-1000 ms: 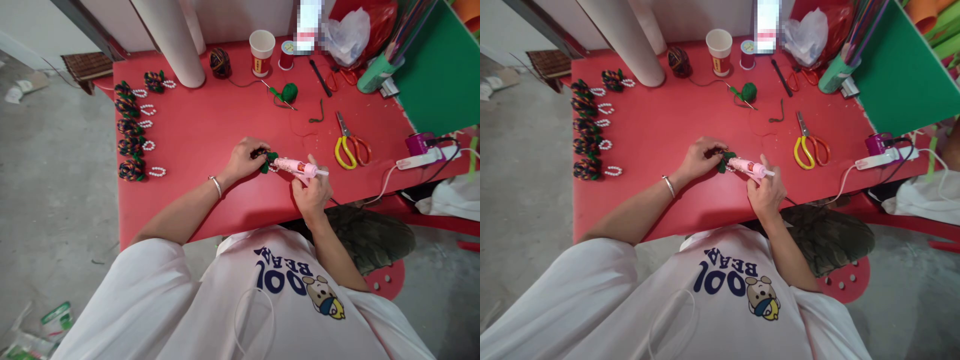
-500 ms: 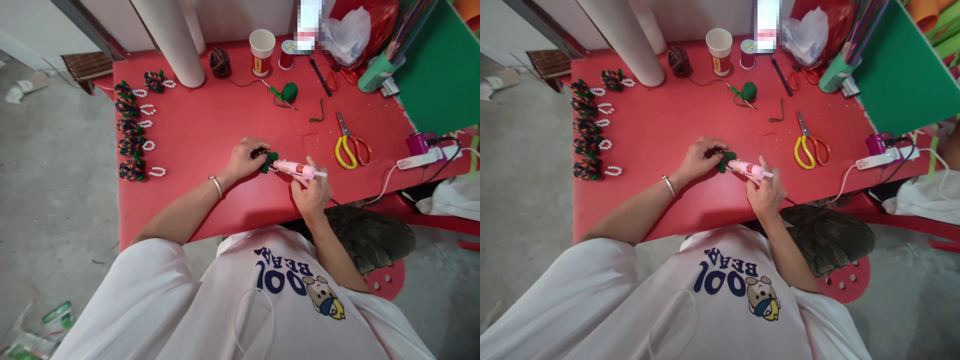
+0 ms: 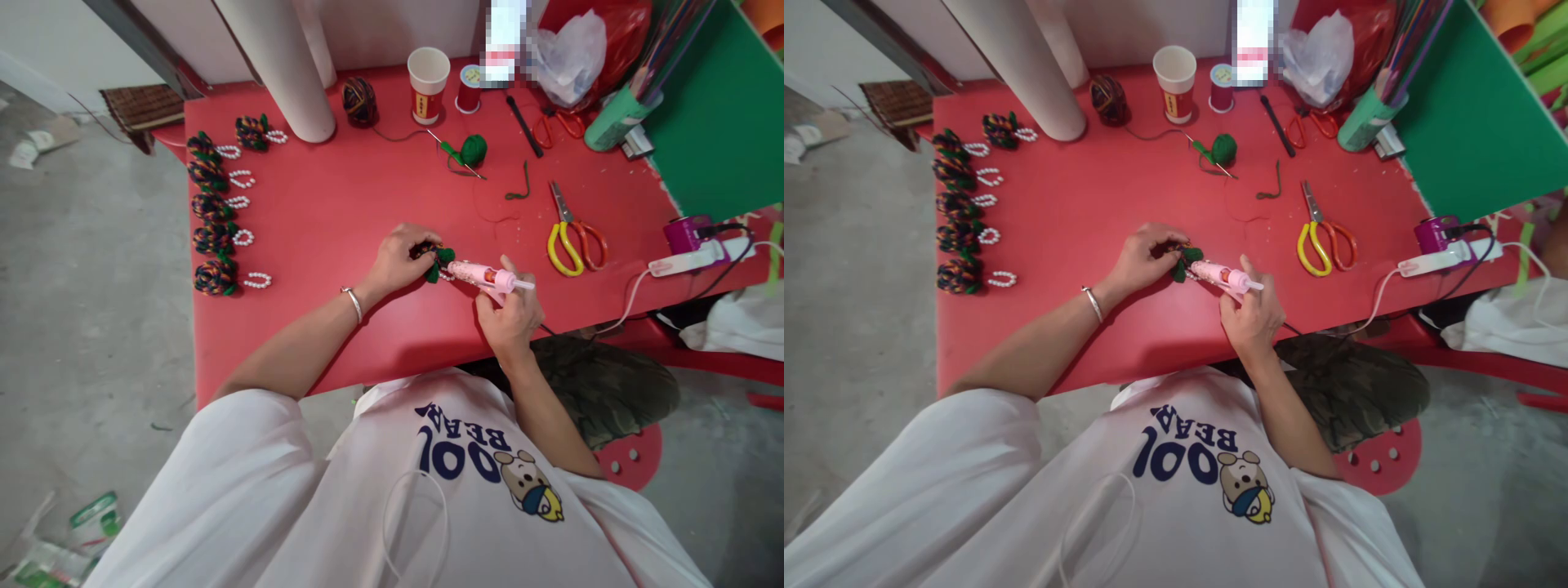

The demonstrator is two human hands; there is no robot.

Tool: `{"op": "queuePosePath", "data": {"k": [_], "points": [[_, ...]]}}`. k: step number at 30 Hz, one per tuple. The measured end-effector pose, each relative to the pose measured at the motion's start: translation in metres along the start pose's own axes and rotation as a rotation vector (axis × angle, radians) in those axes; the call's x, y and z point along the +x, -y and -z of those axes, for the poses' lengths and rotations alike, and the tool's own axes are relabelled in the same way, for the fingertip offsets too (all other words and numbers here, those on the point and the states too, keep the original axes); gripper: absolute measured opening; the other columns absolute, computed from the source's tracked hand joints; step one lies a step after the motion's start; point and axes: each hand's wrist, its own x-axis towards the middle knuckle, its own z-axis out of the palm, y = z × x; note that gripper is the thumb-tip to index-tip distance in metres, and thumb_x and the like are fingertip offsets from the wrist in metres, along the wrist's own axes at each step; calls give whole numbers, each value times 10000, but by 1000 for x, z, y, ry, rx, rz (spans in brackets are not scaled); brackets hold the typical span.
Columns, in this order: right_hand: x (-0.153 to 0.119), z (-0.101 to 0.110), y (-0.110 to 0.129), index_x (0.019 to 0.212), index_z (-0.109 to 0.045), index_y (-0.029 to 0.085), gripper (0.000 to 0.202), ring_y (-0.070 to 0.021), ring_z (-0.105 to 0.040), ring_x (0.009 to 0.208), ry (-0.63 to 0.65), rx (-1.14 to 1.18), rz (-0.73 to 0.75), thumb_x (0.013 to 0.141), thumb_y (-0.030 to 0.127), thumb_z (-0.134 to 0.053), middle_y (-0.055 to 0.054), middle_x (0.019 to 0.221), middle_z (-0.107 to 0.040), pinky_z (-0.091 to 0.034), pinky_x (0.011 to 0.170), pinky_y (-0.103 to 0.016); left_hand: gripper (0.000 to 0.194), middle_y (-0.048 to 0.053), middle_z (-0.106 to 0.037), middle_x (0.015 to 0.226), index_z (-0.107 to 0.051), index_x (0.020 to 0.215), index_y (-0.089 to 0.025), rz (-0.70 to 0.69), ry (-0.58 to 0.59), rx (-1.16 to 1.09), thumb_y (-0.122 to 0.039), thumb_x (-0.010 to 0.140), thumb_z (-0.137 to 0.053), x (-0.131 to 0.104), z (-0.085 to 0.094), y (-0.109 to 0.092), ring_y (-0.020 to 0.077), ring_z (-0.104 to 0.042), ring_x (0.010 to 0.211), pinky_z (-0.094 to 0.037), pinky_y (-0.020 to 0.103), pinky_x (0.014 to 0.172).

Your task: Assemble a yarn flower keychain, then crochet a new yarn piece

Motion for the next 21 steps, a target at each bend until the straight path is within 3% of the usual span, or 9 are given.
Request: {"op": "queuePosePath", "data": {"k": [21], "points": [[0, -1, 0, 1474, -564, 176, 550, -263, -684, 956, 23, 27, -14, 930, 255, -587, -140, 1101, -666, -584, 808, -379, 277, 64, -807, 1017, -804, 1011, -222, -22, -15, -4, -127, 820, -626, -1, -1, 1, 231, -714, 1025, -559, 401, 997]]}}
